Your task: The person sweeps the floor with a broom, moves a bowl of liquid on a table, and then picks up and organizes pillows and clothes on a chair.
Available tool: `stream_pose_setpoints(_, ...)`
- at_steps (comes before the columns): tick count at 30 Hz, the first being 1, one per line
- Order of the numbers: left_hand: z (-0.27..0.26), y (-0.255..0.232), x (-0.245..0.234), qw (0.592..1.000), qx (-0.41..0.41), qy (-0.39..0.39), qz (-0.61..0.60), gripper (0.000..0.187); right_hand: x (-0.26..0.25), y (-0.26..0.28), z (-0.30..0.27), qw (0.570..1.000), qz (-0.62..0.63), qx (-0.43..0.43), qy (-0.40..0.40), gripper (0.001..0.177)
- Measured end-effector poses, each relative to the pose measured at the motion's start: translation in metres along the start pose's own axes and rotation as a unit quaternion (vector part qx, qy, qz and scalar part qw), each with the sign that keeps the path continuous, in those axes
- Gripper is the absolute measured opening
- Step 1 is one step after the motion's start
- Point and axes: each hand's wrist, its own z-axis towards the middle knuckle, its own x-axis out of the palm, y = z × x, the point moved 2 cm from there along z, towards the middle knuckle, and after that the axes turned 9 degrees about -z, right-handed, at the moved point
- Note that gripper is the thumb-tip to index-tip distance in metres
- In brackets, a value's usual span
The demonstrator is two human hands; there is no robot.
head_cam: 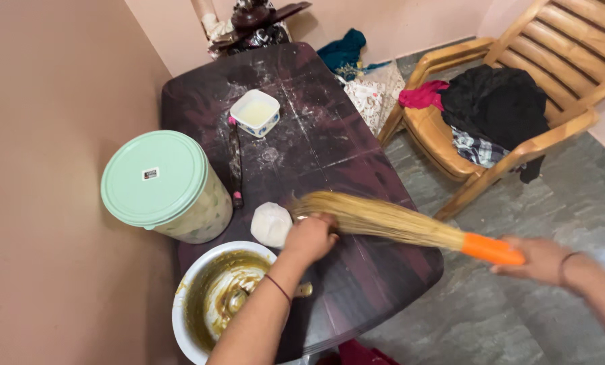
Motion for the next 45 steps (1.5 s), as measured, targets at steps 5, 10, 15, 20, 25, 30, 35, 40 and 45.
stream_pose_setpoints(5,-0.011,-0.040,0.043,0.990,0.036,0.133,-0.016,0.037,-0.063,-0.028,-0.032,0.995,-0.069,0.074,0.006,0.057)
stream_pose_setpoints(10,-0.014,-0.049,0.094,0.970,0.022,0.236,0.052,0.047,-0.089,-0.052,-0.022,0.994,-0.092,0.056,-0.025,0.061)
stream_pose_setpoints(15,-0.008,-0.031,0.137,0.974,-0.116,0.183,0.060,0.047,-0.113,-0.080,-0.007,0.993,-0.109,0.017,-0.043,0.065)
stream_pose_setpoints(20,-0.011,-0.021,0.174,0.958,-0.241,0.147,0.046,0.058,-0.131,-0.108,0.009,0.990,-0.131,-0.015,-0.058,0.068)
stream_pose_setpoints(25,-0.020,-0.026,0.190,0.946,-0.291,0.128,0.063,0.077,-0.149,-0.130,0.026,0.986,-0.132,-0.023,-0.100,0.072)
stream_pose_setpoints(30,-0.028,-0.032,0.201,0.940,-0.314,0.111,0.076,0.088,-0.160,-0.143,0.039,0.983,-0.121,-0.049,-0.129,0.076)
stream_pose_setpoints(35,-0.030,-0.031,0.198,0.937,-0.327,0.101,0.070,0.089,-0.101,-0.098,0.055,0.975,-0.127,-0.165,-0.079,0.082)
stream_pose_setpoints(40,-0.030,-0.029,0.195,0.944,-0.305,0.101,0.075,0.092,-0.071,-0.059,0.092,0.976,-0.184,-0.114,0.007,0.068)
stream_pose_setpoints(45,-0.026,-0.029,0.181,0.946,-0.293,0.122,0.069,0.098,-0.077,-0.042,0.126,0.974,-0.031,-0.040,-0.219,0.069)
